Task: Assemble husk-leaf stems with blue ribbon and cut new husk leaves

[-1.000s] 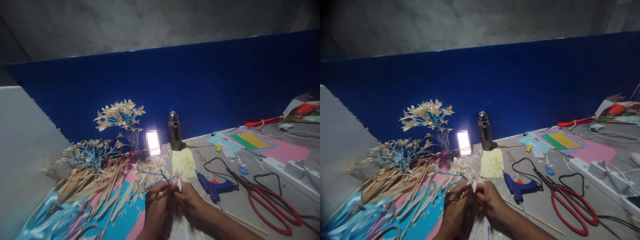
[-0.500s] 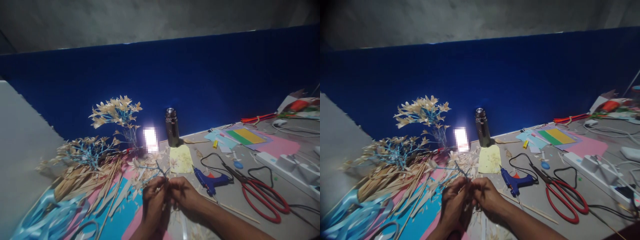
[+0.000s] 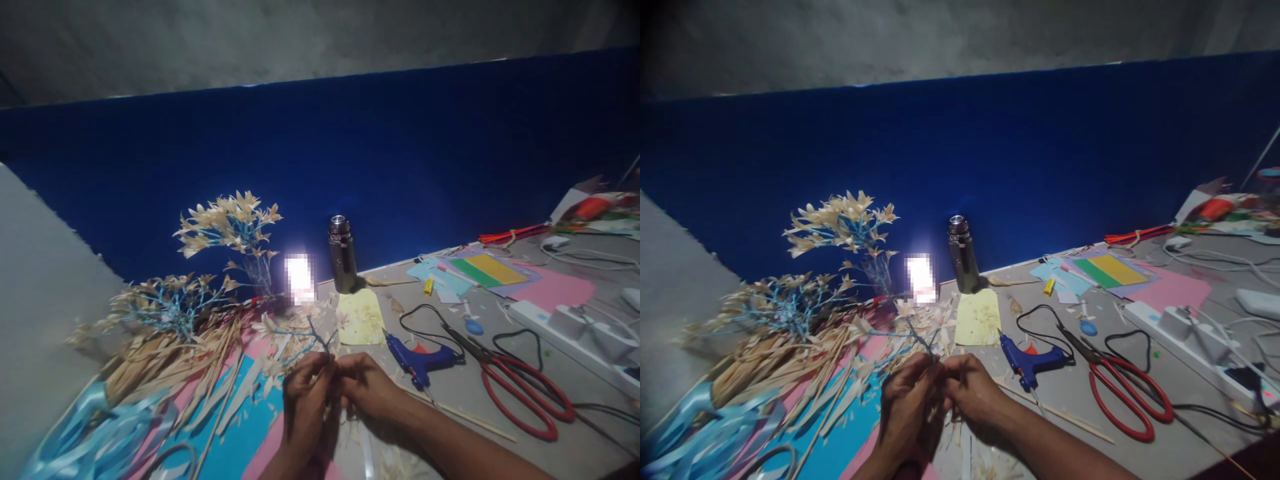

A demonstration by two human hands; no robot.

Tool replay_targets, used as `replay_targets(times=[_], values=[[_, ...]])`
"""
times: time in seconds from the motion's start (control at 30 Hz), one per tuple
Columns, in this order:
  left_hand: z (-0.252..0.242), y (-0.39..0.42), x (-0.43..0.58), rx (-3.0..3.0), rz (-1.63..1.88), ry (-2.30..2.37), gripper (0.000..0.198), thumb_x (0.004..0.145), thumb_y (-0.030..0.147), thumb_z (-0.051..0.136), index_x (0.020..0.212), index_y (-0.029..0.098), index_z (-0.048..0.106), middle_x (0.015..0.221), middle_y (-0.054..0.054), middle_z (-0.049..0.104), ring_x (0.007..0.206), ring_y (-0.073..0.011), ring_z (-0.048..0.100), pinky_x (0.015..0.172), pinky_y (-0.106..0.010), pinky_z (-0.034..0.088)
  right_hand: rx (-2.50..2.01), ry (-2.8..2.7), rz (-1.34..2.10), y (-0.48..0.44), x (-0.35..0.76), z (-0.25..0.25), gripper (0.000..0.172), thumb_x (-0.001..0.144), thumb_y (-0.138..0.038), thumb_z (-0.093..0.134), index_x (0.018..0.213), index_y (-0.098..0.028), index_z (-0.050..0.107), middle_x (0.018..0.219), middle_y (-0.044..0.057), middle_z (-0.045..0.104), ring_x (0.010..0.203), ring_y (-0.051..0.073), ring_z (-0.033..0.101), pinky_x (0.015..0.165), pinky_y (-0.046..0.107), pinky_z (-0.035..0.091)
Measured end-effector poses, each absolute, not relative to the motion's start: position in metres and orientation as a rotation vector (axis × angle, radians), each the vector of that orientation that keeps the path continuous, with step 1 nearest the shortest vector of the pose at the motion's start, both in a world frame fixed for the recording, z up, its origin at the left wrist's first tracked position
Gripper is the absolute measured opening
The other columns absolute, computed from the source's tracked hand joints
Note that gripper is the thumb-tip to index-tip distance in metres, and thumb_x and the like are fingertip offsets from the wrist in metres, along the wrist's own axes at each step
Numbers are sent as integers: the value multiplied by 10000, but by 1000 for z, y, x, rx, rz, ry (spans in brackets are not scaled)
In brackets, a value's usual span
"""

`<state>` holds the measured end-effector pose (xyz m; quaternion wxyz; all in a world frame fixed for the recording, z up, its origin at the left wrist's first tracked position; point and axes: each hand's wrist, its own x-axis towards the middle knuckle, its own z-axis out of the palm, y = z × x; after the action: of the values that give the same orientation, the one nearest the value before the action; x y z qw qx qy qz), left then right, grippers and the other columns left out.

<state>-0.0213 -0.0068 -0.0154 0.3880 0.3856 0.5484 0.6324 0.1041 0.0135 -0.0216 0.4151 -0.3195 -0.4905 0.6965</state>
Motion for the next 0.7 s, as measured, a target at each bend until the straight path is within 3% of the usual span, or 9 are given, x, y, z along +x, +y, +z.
replay_targets(times=[0.2,0.37,0.57,0.7], values=[[-15,-7,-25,1055,1584,1393,302,657,417,860,770,149,779,789,-79,749,751,-242,702,628,-282,551,-871,-1222,1774,15,103,-20,90,648,-223,636,678,-141,659,522,-55,499,469,68,398,473,205,273],[-12,-5,-28,1111,1572,1395,278,696,414,826,786,156,773,782,-75,758,748,-236,703,643,-281,551,-912,-1252,1748,22,102,-25,96,643,-215,694,641,-137,638,547,-35,552,502,79,448,485,208,301],[-14,-3,-31,1094,1595,1392,279,708,423,820,782,164,749,743,-51,731,694,-208,675,614,-269,544,-890,-1240,1831,31,107,-35,401,720,-512,773,699,-134,639,540,-12,592,426,96,494,437,220,356],[-16,-3,-32,1056,1577,1382,279,714,422,822,789,163,749,765,-42,732,707,-202,677,611,-261,548,-867,-1166,1947,35,109,-38,520,623,-580,862,716,-118,643,632,22,663,439,82,511,446,216,351]])
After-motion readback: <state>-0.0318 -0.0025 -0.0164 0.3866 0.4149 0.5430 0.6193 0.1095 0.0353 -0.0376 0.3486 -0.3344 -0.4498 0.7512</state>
